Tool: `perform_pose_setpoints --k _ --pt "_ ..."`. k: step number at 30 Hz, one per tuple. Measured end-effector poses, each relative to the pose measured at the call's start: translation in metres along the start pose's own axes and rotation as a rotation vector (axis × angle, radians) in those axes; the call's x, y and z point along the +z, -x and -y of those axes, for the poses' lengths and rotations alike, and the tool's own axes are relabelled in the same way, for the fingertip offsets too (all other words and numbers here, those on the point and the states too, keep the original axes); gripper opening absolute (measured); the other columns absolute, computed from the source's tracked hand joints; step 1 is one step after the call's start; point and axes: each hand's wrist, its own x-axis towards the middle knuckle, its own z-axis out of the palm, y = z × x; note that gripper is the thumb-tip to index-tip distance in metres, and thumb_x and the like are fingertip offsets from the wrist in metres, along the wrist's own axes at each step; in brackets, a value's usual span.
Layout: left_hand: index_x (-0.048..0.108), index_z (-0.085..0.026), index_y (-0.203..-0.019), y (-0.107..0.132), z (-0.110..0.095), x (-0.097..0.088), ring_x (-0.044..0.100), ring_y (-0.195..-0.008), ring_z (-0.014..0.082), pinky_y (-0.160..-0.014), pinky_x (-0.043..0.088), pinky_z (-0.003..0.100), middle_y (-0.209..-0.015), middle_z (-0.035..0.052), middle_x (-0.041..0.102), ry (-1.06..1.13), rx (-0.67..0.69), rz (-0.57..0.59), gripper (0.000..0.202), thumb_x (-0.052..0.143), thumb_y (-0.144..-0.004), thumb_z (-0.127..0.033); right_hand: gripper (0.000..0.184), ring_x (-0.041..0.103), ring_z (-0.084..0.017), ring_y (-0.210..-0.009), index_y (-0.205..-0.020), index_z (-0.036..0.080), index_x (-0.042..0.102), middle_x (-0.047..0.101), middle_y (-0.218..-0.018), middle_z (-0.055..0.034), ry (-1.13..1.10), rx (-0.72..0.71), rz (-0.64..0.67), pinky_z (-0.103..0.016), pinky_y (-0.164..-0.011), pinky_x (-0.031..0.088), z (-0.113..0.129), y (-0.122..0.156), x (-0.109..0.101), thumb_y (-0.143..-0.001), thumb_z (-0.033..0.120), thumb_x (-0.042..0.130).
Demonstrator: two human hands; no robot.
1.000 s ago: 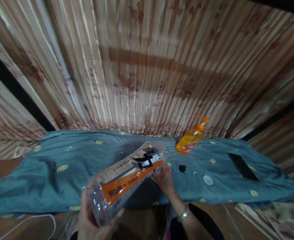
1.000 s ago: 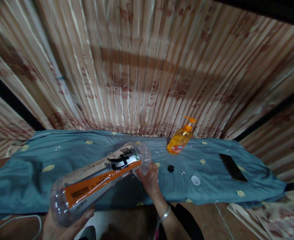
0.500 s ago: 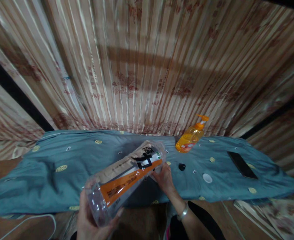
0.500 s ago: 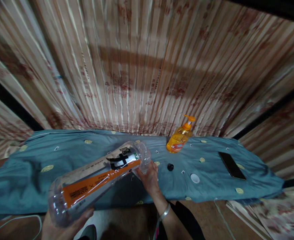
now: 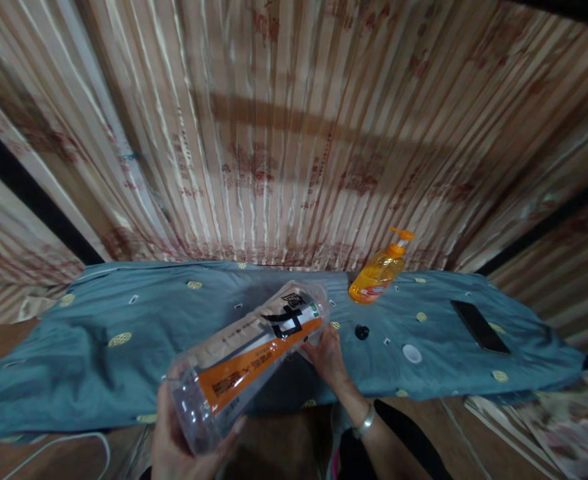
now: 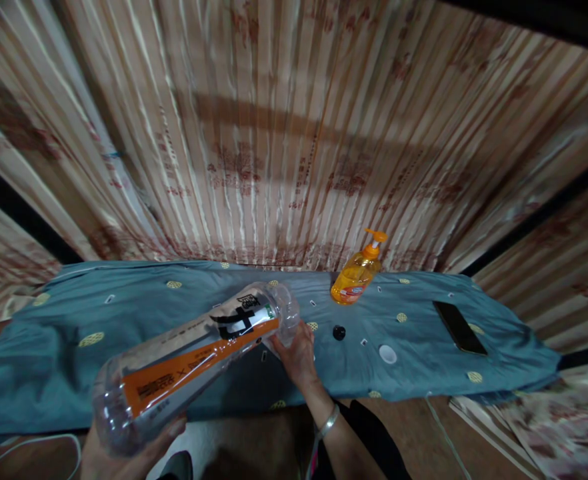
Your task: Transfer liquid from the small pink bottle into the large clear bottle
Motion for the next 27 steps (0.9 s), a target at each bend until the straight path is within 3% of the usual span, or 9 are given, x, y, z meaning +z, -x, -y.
perform_pose_setpoints --k 10,21,27 --pt "0.056 -0.022 -0.127 0.0007 -0.0002 0.0005 0.062 -0.126 0.0369 -0.111 0.047 0.051 -0.123 0.0091 0.065 0.016 -0.006 -0.009 0.098 0.093 -0.042 -0.055 0.031 0.067 -0.036 -0.102 -0.109 0.025 0.060 0.072 -0.101 -0.0108 -0.041 -0.009 0.030 -0.065 -0.094 0.052 -0.0006 0.0001 -0.0019 -0.080 0.025 0.070" --pt "0.056 -0.025 -0.126 0.0032 -0.0051 0.0038 0.066 -0.121 0.0340 -0.101 0.056 0.044 -0.122 0.0045 0.068 0.027 -0.026 -0.022 0.093 0.090 -0.042 -0.047 0.025 0.068 -0.033 -0.098 -0.101 0.023 0.064 0.072 -0.097 -0.0093 -0.059 0.028 0.044 -0.054 -0.093 0.053 0.0072 -0.0035 -0.0070 -0.078 0.030 0.067" --pt "0.055 -0.024 -0.127 0.0032 -0.0074 0.0042 0.066 -0.122 0.0339 -0.102 0.056 0.044 -0.125 0.0063 0.068 0.023 -0.029 -0.035 0.095 0.091 -0.041 -0.045 0.028 0.067 -0.035 -0.105 -0.106 0.020 0.064 0.073 -0.103 -0.0123 -0.063 0.019 0.058 -0.059 -0.096 0.051 0.0072 -0.0028 -0.0078 -0.080 0.029 0.066"
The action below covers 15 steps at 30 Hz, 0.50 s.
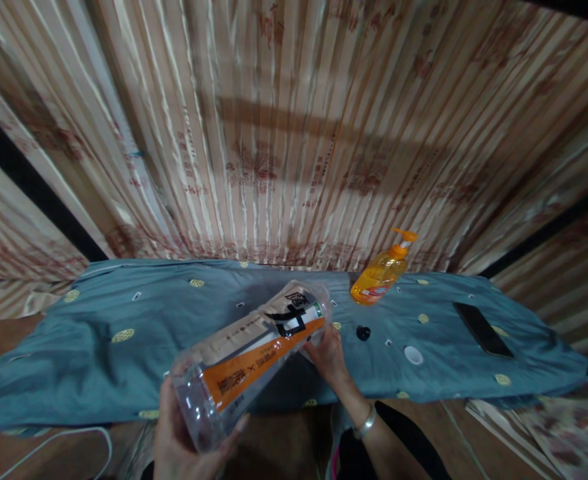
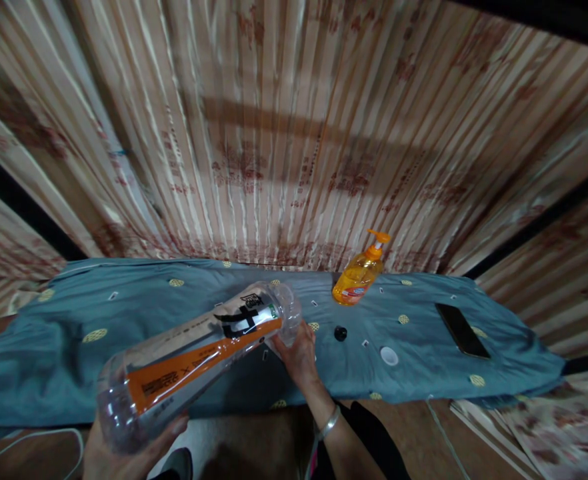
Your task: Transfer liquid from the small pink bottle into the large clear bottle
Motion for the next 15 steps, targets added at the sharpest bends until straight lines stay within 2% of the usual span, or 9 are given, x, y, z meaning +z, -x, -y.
perform_pose_setpoints --k 5,15 --pt "0.057 -0.022 -0.126 0.0007 -0.0002 0.0002 0.068 -0.117 0.0316 -0.097 0.058 0.040 -0.123 0.0086 0.068 0.035 0.015 0.012 0.094 0.093 -0.043 -0.045 0.025 0.067 -0.035 -0.100 -0.105 0.023 0.063 0.073 -0.100 -0.0121 0.022 -0.013 -0.006 -0.061 -0.094 0.052 0.0015 0.0001 -0.0003 -0.080 0.024 0.067" --pt "0.058 -0.023 -0.126 0.0018 -0.0034 0.0004 0.069 -0.113 0.0307 -0.091 0.061 0.036 -0.120 0.0072 0.069 0.023 0.024 0.015 0.093 0.094 -0.043 -0.048 0.022 0.067 -0.034 -0.097 -0.103 0.024 0.063 0.071 -0.095 -0.0114 0.038 -0.024 -0.024 -0.061 -0.091 0.055 0.0036 -0.0006 -0.0006 -0.082 0.027 0.068"
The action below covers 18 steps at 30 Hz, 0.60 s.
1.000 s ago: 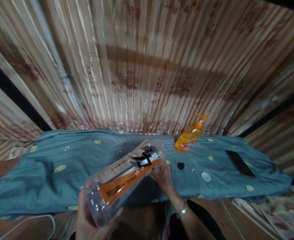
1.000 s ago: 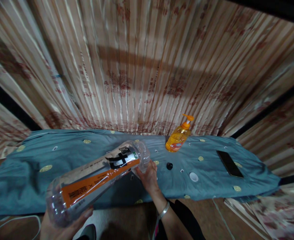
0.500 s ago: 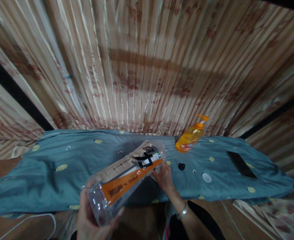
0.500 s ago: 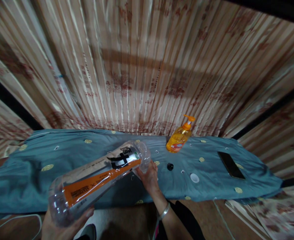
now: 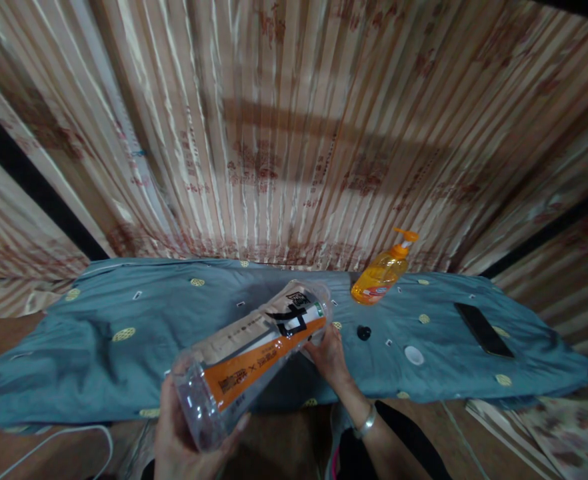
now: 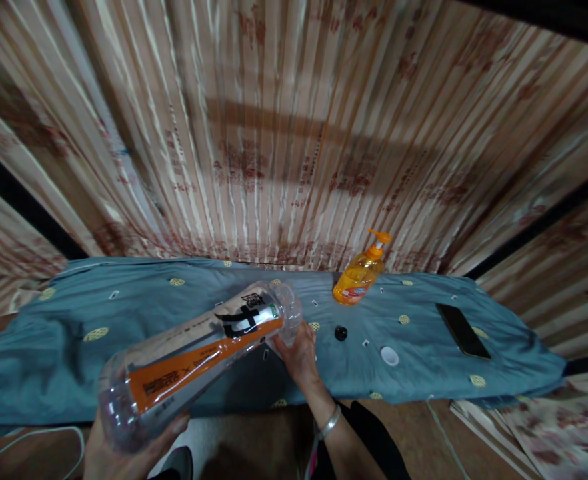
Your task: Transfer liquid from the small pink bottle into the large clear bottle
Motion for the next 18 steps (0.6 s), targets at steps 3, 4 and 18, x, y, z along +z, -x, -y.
perform_pose_setpoints --k 3,4,18 --pt "0.059 -0.023 -0.125 0.0000 0.0013 0.0002 0.069 -0.115 0.0321 -0.093 0.060 0.039 -0.121 0.0082 0.069 -0.010 0.009 -0.016 0.095 0.094 -0.042 -0.050 0.023 0.067 -0.035 -0.098 -0.104 0.023 0.062 0.071 -0.097 -0.0120 -0.001 -0.002 -0.010 -0.063 -0.091 0.054 -0.0021 0.0008 0.0015 -0.082 0.028 0.068" --pt "0.059 -0.022 -0.126 0.0000 0.0020 0.0002 0.069 -0.116 0.0323 -0.095 0.060 0.039 -0.120 0.0084 0.069 -0.009 0.007 -0.017 0.095 0.093 -0.042 -0.050 0.023 0.067 -0.035 -0.098 -0.105 0.023 0.062 0.071 -0.097 -0.0120 -0.001 -0.004 -0.012 -0.064 -0.092 0.054 -0.0029 0.0012 0.0019 -0.083 0.028 0.068" --pt "0.055 -0.021 -0.130 -0.0005 0.0046 -0.0022 0.067 -0.119 0.0351 -0.095 0.060 0.042 -0.120 0.0093 0.068 -0.006 -0.026 0.002 0.101 0.094 -0.041 -0.049 0.024 0.068 -0.035 -0.096 -0.103 0.024 0.061 0.071 -0.095 -0.0105 -0.007 -0.005 -0.007 -0.064 -0.092 0.054 -0.0063 0.0013 0.0037 -0.082 0.029 0.071"
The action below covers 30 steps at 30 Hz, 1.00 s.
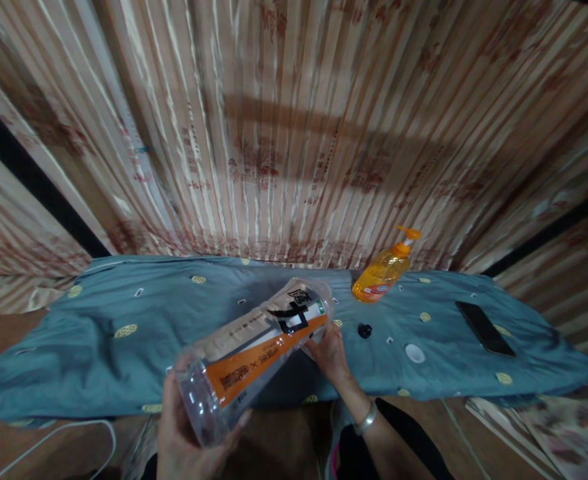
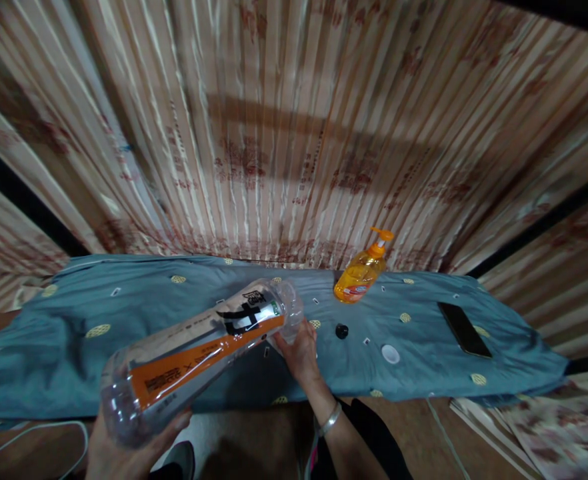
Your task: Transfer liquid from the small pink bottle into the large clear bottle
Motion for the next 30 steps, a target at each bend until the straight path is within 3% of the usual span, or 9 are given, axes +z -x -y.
perform_pose_setpoints --k 5,9,15,22,30 --pt "0.057 -0.024 -0.126 -0.0004 0.0002 0.0008 0.065 -0.122 0.0354 -0.098 0.058 0.044 -0.120 0.0075 0.067 0.009 0.012 -0.009 0.097 0.094 -0.040 -0.048 0.025 0.068 -0.034 -0.098 -0.105 0.024 0.062 0.071 -0.097 -0.0110 0.014 -0.001 0.013 -0.061 -0.092 0.055 0.0011 -0.0008 -0.0020 -0.082 0.029 0.071" --pt "0.057 -0.023 -0.126 0.0001 -0.0033 0.0020 0.070 -0.111 0.0331 -0.093 0.061 0.044 -0.109 0.0051 0.068 0.017 0.001 0.006 0.098 0.095 -0.040 -0.048 0.025 0.068 -0.035 -0.100 -0.106 0.023 0.062 0.071 -0.099 -0.0119 0.017 0.001 0.023 -0.061 -0.093 0.055 0.0015 -0.0003 -0.0030 -0.082 0.027 0.070" --pt "0.056 -0.022 -0.126 0.0015 -0.0073 0.0022 0.071 -0.107 0.0329 -0.087 0.063 0.042 -0.117 0.0081 0.068 -0.007 0.017 -0.011 0.100 0.095 -0.039 -0.049 0.023 0.067 -0.034 -0.098 -0.105 0.024 0.062 0.071 -0.096 -0.0114 0.006 0.020 0.015 -0.062 -0.092 0.055 0.0023 0.0003 -0.0027 -0.084 0.031 0.070" --pt "0.056 -0.023 -0.128 0.0011 -0.0033 0.0011 0.070 -0.112 0.0349 -0.091 0.062 0.045 -0.115 0.0070 0.067 -0.017 0.024 -0.018 0.101 0.095 -0.039 -0.051 0.024 0.068 -0.033 -0.096 -0.106 0.023 0.062 0.072 -0.098 -0.0119 -0.027 0.015 0.030 -0.061 -0.090 0.055 0.0030 -0.0015 -0.0041 -0.085 0.033 0.067" --pt "0.058 -0.022 -0.127 0.0030 -0.0034 0.0030 0.071 -0.105 0.0287 -0.085 0.063 0.035 -0.110 0.0047 0.069 0.018 0.031 -0.028 0.098 0.094 -0.039 -0.046 0.024 0.067 -0.034 -0.098 -0.101 0.023 0.060 0.072 -0.098 -0.0110 -0.019 0.015 0.033 -0.059 -0.092 0.054 0.0013 -0.0011 -0.0032 -0.079 0.025 0.068"
